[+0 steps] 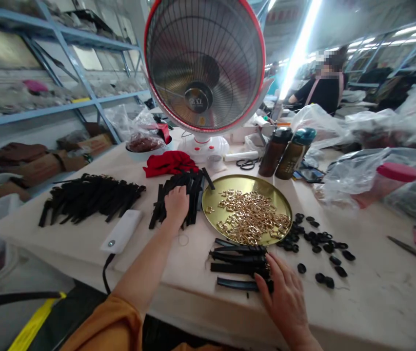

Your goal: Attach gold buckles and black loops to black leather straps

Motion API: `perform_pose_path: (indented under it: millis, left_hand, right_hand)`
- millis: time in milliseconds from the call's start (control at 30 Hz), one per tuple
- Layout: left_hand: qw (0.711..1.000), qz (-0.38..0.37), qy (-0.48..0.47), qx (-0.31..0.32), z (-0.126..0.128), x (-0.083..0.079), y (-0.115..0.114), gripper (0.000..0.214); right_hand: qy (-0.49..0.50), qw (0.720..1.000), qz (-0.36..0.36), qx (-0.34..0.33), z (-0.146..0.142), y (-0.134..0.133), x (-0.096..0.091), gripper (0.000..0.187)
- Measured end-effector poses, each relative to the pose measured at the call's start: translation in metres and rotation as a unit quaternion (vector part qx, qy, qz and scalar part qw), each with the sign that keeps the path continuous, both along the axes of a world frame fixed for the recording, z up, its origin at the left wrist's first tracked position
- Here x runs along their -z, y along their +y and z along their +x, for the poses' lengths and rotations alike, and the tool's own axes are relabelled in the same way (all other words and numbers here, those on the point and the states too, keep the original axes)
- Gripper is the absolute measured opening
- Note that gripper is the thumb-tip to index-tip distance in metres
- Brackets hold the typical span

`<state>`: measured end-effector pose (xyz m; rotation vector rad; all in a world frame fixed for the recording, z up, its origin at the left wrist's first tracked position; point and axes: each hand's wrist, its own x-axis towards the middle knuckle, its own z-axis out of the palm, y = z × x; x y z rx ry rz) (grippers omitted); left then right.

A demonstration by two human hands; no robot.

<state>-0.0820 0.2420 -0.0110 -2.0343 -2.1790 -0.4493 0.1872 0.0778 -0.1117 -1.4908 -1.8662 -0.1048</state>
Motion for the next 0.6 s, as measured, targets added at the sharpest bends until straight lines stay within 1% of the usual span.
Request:
perform_pose_path:
  millis: [33,100,200,300,367,400,433,467,500,533,567,600]
  left_hand:
    - [1.0,-0.007,0.003,-0.008,-0.007,-0.001,0.008,0.03]
    - [1.0,-0.014,0.007,-0.009,-0.015,-0.002,0.015,0.026]
    - [1.0,-0.006,0.004,0.011,-0.012,-0.007,0.009,0.026]
    - [0.997,0.033,-0.02,0.066,0.008,-0.019,-0.013,0.031]
    - [0.992,0.03,-0.056,0.11,0.032,-0.025,-0.037,0.031]
    - [0.978,0.012,-0.136,0.155,0.046,-0.026,-0.052,0.032]
    - [0.95,-0.035,-0.232,0.203,0.06,-0.025,-0.069,0.034]
    - [0.903,-0.117,-0.332,0.246,0.073,-0.023,-0.087,0.034]
    - [0.835,-0.214,-0.427,0.272,0.086,-0.019,-0.105,0.033]
    - [0.76,-0.3,-0.51,0.271,0.098,-0.014,-0.123,0.031]
    - [0.684,-0.369,-0.578,0.248,0.107,-0.008,-0.14,0.03]
    - [0.614,-0.418,-0.635,0.212,0.115,-0.002,-0.154,0.029]
  right_hand:
    - [0.001,1.0,-0.003,-0.001,0.001,0.001,-0.001,0.053]
    - [0.001,1.0,-0.008,-0.002,0.002,0.002,-0.003,0.049]
    - [0.007,1.0,-0.01,0.001,0.002,0.002,-0.007,0.045]
    - [0.024,1.0,-0.017,-0.003,-0.001,0.0,-0.011,0.041]
    - [0.052,0.998,-0.02,-0.011,-0.001,-0.001,-0.014,0.036]
    - [0.075,0.997,-0.022,-0.012,0.0,-0.001,-0.015,0.034]
    - [0.103,0.994,-0.022,-0.007,0.003,-0.002,-0.016,0.031]
    - [0.132,0.991,-0.022,0.005,0.009,-0.002,-0.018,0.029]
    - [0.155,0.987,-0.021,0.023,0.016,-0.002,-0.019,0.027]
    - [0.168,0.985,-0.022,0.045,0.025,-0.001,-0.021,0.025]
    - [0.168,0.983,-0.024,0.067,0.035,0.001,-0.023,0.024]
    - [0.155,0.984,-0.03,0.085,0.046,0.004,-0.026,0.023]
